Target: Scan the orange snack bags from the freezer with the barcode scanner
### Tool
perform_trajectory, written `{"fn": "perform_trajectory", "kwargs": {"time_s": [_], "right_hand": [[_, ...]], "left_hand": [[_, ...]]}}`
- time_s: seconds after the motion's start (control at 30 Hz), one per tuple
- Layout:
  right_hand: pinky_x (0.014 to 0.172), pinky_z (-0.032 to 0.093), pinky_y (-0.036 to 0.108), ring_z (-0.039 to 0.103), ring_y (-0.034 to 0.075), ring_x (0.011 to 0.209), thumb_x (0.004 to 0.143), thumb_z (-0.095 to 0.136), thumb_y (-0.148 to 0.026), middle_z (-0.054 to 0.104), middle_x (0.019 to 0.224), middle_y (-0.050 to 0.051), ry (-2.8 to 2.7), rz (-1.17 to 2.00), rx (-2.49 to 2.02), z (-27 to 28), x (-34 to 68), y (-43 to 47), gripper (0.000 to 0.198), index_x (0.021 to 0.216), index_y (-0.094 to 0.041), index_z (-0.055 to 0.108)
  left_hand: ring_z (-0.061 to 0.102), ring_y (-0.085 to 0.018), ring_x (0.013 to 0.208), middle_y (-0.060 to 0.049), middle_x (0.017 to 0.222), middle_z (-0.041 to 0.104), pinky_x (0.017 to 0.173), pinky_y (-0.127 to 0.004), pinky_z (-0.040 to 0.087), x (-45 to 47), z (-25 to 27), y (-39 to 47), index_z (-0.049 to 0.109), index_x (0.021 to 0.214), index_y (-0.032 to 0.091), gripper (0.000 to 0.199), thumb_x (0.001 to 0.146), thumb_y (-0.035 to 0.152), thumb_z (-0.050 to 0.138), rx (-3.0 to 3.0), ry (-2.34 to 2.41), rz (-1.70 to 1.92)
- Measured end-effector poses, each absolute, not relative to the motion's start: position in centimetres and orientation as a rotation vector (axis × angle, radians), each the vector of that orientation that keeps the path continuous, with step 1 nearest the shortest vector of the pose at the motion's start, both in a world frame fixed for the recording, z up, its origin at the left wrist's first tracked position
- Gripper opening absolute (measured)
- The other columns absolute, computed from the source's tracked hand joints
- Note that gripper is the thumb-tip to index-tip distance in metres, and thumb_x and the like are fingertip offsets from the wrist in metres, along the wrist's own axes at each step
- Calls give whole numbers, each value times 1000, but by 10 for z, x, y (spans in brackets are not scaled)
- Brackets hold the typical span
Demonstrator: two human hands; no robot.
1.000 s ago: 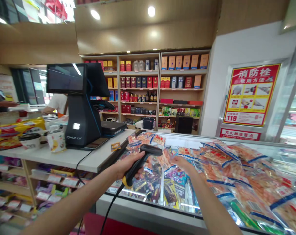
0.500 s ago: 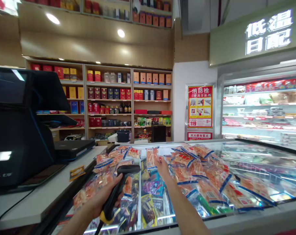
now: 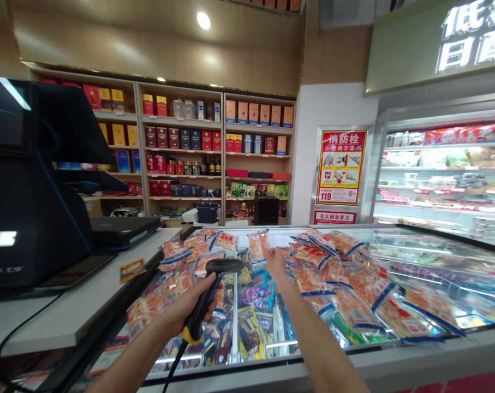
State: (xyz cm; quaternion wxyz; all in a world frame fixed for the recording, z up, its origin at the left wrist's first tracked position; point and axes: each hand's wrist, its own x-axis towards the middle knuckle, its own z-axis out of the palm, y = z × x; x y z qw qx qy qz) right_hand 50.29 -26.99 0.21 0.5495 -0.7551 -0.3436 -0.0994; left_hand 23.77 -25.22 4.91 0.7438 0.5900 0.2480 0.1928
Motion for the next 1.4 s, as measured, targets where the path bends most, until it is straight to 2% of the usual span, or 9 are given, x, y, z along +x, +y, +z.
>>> {"fn": "perform_trajectory", "kwargs": {"time_s": [0.27, 0.57, 0.73, 0.83, 0.97, 1.1, 1.2, 1.3, 1.4], "right_hand": [[76, 28, 30, 41, 20, 92, 77, 36, -20, 52, 95, 8, -1278, -832, -2257, 16, 494, -283, 25, 94, -19, 54], [83, 16, 48, 34, 27, 102, 74, 33, -11, 52, 104, 12, -1375, -823, -2504, -12, 502, -272, 36, 100, -20, 55], [83, 18, 47, 34, 27, 104, 72, 37, -14, 51, 107, 12, -1250, -765, -2501, 3, 491, -275, 33, 100, -18, 55], [82, 24, 40, 37, 25, 102, 74, 38, -26, 50, 110, 9, -1304, -617, -2372, 4, 457, -273, 30, 100, -20, 53], [77, 31, 35, 47, 23, 93, 75, 35, -44, 57, 98, 7, -1425, -211, -2199, -7, 404, -257, 37, 98, -22, 54], [75, 33, 37, 47, 27, 93, 61, 46, -59, 56, 101, 12, -1335, 114, -2103, -14, 377, -237, 60, 105, -18, 50], [75, 33, 36, 46, 28, 93, 45, 62, -54, 57, 99, 10, -1352, 306, -1972, -12, 377, -225, 69, 103, -18, 51], [70, 36, 31, 50, 24, 81, 38, 69, -43, 60, 77, 3, -1360, 409, -1901, -12, 386, -222, 50, 80, -17, 59], [54, 38, 26, 51, 16, 58, 47, 65, -39, 52, 51, -1, -1315, 498, -1880, -11, 402, -229, 28, 58, -15, 55]], "left_hand": [[43, -8, 30, 5, 38, 48, 37, -20, 35, 237, 42, -238, 47, 71, 16, 40, 65, 56, 44, 1266, 537, 425], [44, -8, 32, 3, 41, 49, 39, -21, 36, 214, 45, -216, 44, 60, 16, 41, 65, 57, 43, 1215, 571, 505], [44, -7, 33, 3, 41, 49, 39, -21, 36, 200, 47, -214, 45, 61, 16, 40, 65, 56, 44, 1208, 561, 521], [43, -7, 33, 4, 41, 48, 39, -20, 37, 192, 48, -214, 46, 62, 16, 40, 65, 56, 44, 1181, 570, 515], [43, -7, 34, 4, 41, 49, 42, -22, 39, 184, 52, -214, 48, 66, 16, 38, 65, 54, 45, 1178, 571, 549], [43, -8, 32, 4, 40, 48, 40, -22, 38, 181, 57, -219, 47, 63, 16, 38, 65, 54, 46, 1177, 575, 553], [41, -8, 31, 4, 38, 47, 39, -22, 38, 179, 60, -225, 46, 61, 16, 37, 66, 53, 46, 1178, 591, 565], [41, -8, 30, 4, 37, 46, 39, -22, 38, 178, 61, -227, 46, 63, 17, 36, 66, 53, 45, 1173, 624, 579], [41, -8, 31, 4, 38, 46, 40, -22, 38, 178, 62, -226, 47, 65, 17, 37, 66, 53, 45, 1184, 628, 568]]}}
